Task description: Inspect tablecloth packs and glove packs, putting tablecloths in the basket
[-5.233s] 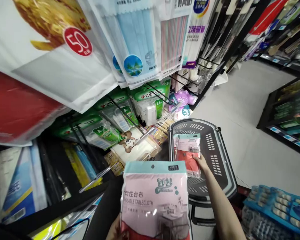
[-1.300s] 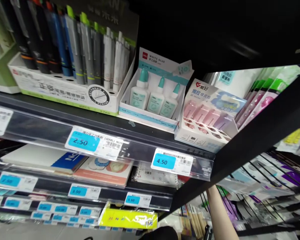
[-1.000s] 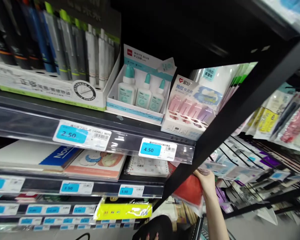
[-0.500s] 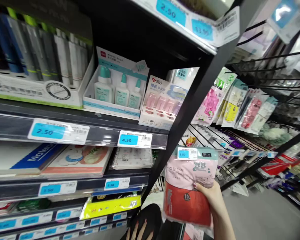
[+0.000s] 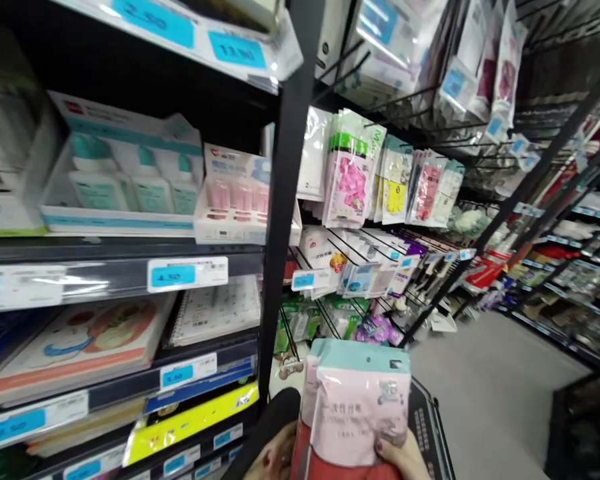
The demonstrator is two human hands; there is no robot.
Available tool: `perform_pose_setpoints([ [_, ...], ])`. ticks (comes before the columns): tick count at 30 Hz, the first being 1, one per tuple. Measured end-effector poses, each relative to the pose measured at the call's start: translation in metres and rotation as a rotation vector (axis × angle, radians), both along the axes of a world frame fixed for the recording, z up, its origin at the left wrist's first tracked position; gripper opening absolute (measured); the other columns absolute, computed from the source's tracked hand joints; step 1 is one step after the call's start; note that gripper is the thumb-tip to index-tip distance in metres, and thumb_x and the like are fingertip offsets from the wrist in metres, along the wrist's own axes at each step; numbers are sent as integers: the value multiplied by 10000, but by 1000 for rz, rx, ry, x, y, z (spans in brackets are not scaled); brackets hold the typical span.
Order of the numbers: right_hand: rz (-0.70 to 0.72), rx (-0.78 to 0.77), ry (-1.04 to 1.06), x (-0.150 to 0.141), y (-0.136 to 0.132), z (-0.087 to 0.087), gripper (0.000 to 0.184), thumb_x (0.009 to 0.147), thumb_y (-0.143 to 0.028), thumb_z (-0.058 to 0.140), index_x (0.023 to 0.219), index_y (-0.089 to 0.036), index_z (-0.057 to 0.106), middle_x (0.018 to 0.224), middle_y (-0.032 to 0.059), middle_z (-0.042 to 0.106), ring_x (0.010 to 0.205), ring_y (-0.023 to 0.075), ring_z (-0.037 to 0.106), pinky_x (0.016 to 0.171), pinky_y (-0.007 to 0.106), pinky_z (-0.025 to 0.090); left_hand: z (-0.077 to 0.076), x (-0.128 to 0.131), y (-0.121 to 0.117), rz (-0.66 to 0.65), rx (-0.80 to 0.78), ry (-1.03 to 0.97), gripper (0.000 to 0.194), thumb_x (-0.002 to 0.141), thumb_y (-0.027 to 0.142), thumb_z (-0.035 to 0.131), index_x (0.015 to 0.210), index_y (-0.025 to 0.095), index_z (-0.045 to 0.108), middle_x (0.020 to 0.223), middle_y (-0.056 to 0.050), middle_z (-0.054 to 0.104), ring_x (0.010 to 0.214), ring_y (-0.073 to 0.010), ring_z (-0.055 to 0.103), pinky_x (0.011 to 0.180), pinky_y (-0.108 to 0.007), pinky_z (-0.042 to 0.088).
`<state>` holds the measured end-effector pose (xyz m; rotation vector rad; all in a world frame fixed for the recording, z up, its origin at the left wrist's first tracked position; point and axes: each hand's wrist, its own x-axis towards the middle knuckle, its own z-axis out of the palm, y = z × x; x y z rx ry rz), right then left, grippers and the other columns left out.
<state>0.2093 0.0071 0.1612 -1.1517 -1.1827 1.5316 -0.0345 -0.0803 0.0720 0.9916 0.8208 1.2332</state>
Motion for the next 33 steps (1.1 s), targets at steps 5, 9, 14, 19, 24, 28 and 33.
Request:
perform_pose_setpoints([
  [5, -154, -153, 100, -13, -22, -31, 455, 568, -348, 709, 959, -132, 617, 984, 117, 660, 902, 287, 614, 811, 404, 460, 19, 21, 45, -125, -216, -243, 681, 515, 283, 700, 1163, 255, 495, 1145, -62, 572, 1081, -278, 492, 933, -398, 342],
  [9, -452, -23, -164, -2, -18, -57, 577, 450, -298, 771, 967, -132, 577, 967, 115, 658, 923, 282, 598, 822, 387, 451, -4, 48, 68, -218, -401, -263, 671, 497, 137, 665, 1142, 176, 484, 926, -83, 656, 825, -255, 617, 735, -357, 462],
  [14, -484, 28, -288, 26, -34, -91, 570, 550, -358, 715, 1051, -166, 521, 1048, 103, 621, 989, 259, 564, 877, 383, 413, -45, 65, 69, -186, -431, -323, 560, 479, 103, 629, 1030, 154, 542, 790, -55, 673, 679, -220, 632, 638, -320, 474],
  [19, -310, -81, -35, 9, -54, -129, 588, 578, -381, 695, 1096, -173, 511, 1044, 97, 629, 993, 281, 566, 844, 404, 439, -64, 47, 77, -172, -415, -343, 520, 502, 98, 614, 1015, 153, 550, 783, -46, 670, 699, -216, 632, 662, -317, 470],
  [24, -354, -179, 34, -13, -52, -149, 586, 573, -395, 690, 1087, -168, 522, 1062, 96, 624, 993, 290, 566, 830, 389, 454, -60, 36, 82, -116, -477, -317, 546, 526, 122, 625, 1064, 156, 538, 827, -49, 668, 739, -218, 628, 700, -323, 464],
  [28, -375, -220, 45, -13, -48, -153, 553, 580, -385, 683, 1069, -175, 534, 1041, 81, 634, 980, 282, 572, 822, 377, 460, -63, 38, 82, -104, -507, -314, 560, 530, 139, 633, 1081, 148, 534, 827, -54, 672, 739, -226, 628, 697, -334, 466],
  [33, -382, -257, 117, -7, -50, -163, 522, 594, -371, 679, 1062, -195, 528, 1000, 52, 648, 908, 250, 606, 816, 360, 460, -73, 44, 84, -92, -482, -282, 541, 537, 133, 614, 1073, 118, 541, 784, -59, 676, 706, -234, 631, 647, -330, 472],
])
